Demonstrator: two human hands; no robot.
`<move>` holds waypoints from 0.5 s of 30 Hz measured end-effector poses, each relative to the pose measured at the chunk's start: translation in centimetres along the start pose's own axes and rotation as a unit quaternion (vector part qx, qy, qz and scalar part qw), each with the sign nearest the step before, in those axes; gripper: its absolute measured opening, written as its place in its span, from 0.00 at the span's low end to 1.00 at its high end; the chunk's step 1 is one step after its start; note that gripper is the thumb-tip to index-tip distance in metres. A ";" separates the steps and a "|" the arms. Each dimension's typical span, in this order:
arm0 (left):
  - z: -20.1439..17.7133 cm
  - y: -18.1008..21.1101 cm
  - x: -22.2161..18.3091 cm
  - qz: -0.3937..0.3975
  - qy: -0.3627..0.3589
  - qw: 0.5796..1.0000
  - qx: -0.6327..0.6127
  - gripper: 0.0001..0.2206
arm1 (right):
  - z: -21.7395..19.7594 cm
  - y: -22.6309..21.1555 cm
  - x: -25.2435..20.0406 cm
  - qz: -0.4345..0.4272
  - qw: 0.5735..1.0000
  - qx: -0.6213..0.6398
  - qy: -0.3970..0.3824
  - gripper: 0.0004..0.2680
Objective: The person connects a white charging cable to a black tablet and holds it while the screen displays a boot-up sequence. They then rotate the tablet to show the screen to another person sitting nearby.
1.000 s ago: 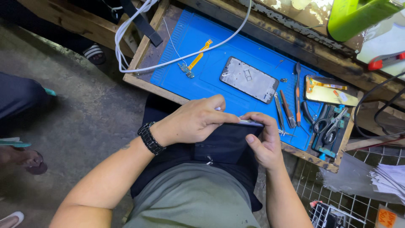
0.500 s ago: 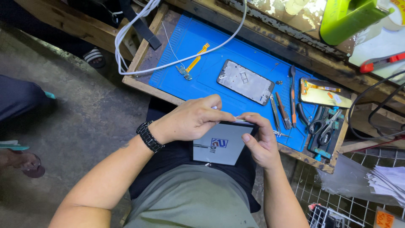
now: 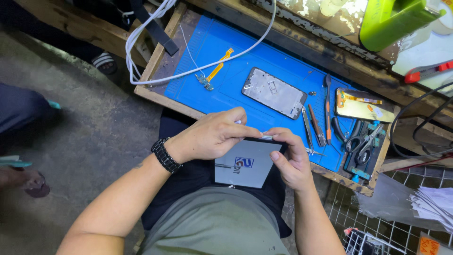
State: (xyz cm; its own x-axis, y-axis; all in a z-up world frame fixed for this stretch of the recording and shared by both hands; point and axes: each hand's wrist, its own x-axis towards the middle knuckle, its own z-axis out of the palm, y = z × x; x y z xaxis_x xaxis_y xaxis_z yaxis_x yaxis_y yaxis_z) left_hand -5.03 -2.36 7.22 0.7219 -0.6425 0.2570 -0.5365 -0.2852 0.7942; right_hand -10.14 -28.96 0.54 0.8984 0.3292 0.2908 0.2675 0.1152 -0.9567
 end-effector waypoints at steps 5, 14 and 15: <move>0.2 -0.5 -0.2 0.026 0.011 1.000 0.003 0.18 | 0.1 0.1 -0.5 0.023 1.000 0.002 0.014 0.12; 0.3 -0.8 -0.3 0.036 0.016 0.999 -0.004 0.19 | 0.4 0.1 -0.6 0.025 0.999 -0.006 0.031 0.11; 0.3 -0.9 -0.2 0.029 0.015 0.999 -0.005 0.18 | 0.4 0.2 -0.5 0.026 0.999 -0.006 0.034 0.11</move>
State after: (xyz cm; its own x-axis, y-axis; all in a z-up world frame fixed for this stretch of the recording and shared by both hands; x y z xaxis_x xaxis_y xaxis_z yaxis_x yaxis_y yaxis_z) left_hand -4.89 -2.20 6.29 0.7019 -0.6366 0.3195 -0.5740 -0.2401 0.7829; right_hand -10.68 -28.73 0.24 0.9323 0.2706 0.2399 0.2238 0.0893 -0.9705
